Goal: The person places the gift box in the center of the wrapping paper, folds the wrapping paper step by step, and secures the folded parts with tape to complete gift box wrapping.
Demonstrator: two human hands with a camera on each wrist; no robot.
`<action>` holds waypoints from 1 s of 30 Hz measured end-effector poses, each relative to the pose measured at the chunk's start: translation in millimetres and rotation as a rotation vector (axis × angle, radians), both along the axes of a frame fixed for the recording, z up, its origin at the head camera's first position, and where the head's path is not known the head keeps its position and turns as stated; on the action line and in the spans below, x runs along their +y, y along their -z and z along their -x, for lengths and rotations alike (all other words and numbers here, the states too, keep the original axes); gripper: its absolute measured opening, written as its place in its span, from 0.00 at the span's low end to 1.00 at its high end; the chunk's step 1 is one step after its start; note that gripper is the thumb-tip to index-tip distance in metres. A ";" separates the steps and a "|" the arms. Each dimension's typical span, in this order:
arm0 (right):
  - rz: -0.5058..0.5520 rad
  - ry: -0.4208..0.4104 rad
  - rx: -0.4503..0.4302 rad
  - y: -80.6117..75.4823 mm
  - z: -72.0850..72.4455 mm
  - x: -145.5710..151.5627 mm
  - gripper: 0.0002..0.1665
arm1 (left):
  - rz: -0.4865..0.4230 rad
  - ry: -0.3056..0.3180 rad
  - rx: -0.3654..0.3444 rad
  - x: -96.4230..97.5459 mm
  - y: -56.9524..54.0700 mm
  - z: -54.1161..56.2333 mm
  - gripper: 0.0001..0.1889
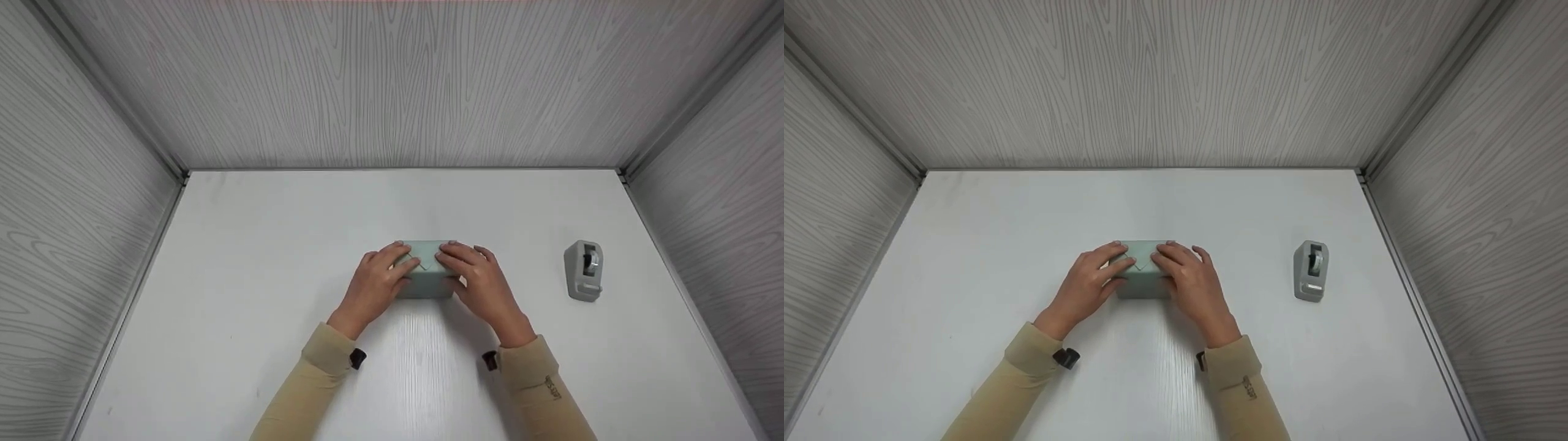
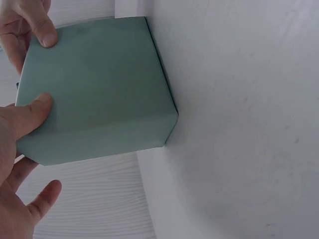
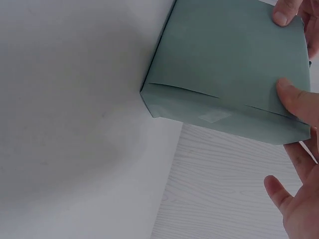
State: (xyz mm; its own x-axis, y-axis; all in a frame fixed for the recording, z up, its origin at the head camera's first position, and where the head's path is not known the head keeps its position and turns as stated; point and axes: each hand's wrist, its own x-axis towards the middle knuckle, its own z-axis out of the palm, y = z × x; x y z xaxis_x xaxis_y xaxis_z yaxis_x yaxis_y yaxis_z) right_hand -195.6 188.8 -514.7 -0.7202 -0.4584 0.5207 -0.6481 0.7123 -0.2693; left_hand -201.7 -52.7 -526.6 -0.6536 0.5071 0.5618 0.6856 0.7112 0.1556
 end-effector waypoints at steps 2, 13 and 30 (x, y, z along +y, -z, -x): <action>0.017 -0.014 -0.009 -0.2 -0.4 2.3 0.31 | 0.000 -0.005 -0.004 -0.1 -0.7 0.0 0.22; 0.291 0.248 -0.148 -0.4 -13.5 55.3 0.21 | -0.024 -0.002 -0.031 0.0 -1.1 0.1 0.22; 0.313 0.867 -0.547 -0.8 -25.3 195.2 0.33 | -0.045 0.006 -0.050 1.2 1.1 -1.7 0.22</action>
State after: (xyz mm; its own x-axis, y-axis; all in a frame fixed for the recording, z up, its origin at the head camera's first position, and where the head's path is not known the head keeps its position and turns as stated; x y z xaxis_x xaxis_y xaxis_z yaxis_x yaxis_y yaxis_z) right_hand -170.2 384.0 -513.9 -0.9070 0.4197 0.0344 0.3098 0.7205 -0.6204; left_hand -200.0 -51.6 -527.6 -0.6783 0.4861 0.5510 0.6804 0.6987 0.2212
